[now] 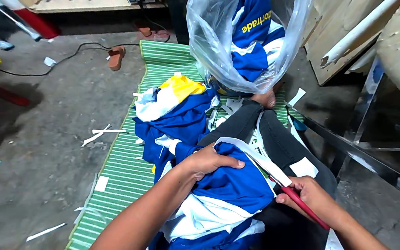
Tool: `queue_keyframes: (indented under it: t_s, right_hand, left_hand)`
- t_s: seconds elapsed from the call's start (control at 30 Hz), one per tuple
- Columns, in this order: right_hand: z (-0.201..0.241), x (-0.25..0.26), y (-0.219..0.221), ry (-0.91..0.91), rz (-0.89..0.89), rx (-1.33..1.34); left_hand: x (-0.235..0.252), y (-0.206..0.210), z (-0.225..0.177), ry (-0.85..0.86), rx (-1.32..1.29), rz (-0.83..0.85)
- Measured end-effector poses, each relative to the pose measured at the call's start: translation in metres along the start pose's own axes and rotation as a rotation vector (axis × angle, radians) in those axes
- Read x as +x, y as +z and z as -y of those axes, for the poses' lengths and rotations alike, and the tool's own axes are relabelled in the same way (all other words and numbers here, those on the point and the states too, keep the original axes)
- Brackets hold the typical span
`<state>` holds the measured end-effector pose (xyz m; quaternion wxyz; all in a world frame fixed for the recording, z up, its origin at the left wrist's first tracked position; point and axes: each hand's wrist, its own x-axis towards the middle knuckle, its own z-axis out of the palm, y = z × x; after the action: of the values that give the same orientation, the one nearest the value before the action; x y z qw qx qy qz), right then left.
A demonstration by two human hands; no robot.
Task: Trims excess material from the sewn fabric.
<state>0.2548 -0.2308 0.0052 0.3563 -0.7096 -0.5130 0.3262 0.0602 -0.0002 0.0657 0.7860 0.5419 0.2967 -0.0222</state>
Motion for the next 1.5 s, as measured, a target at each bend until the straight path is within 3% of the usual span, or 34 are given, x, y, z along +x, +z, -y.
queue_keyframes:
  t_s: [0.27, 0.43, 0.53, 0.83, 1.13, 1.5]
  right_hand:
    - [0.004, 0.011, -0.003, -0.066, -0.005, -0.04]
    - [0.002, 0.013, -0.004, -0.071, 0.012, 0.079]
    - [0.0, 0.013, -0.004, -0.087, 0.026, 0.124]
    - [0.002, 0.022, -0.01, -0.135, 0.113, 0.04]
    - [-0.002, 0.025, -0.006, -0.177, 0.026, -0.01]
    - [0.0, 0.035, -0.003, -0.215, 0.057, 0.009]
  left_hand:
    - [0.002, 0.0, 0.001, 0.012, 0.017, 0.044]
    - [0.0, -0.007, 0.013, 0.284, -0.02, 0.088]
    - [-0.003, -0.013, 0.016, 0.346, -0.016, 0.08]
    - [-0.004, -0.016, 0.007, 0.238, 0.03, 0.133]
    - [-0.003, -0.018, 0.007, 0.208, -0.003, 0.174]
    - [-0.005, -0.02, 0.007, 0.164, -0.044, 0.204]
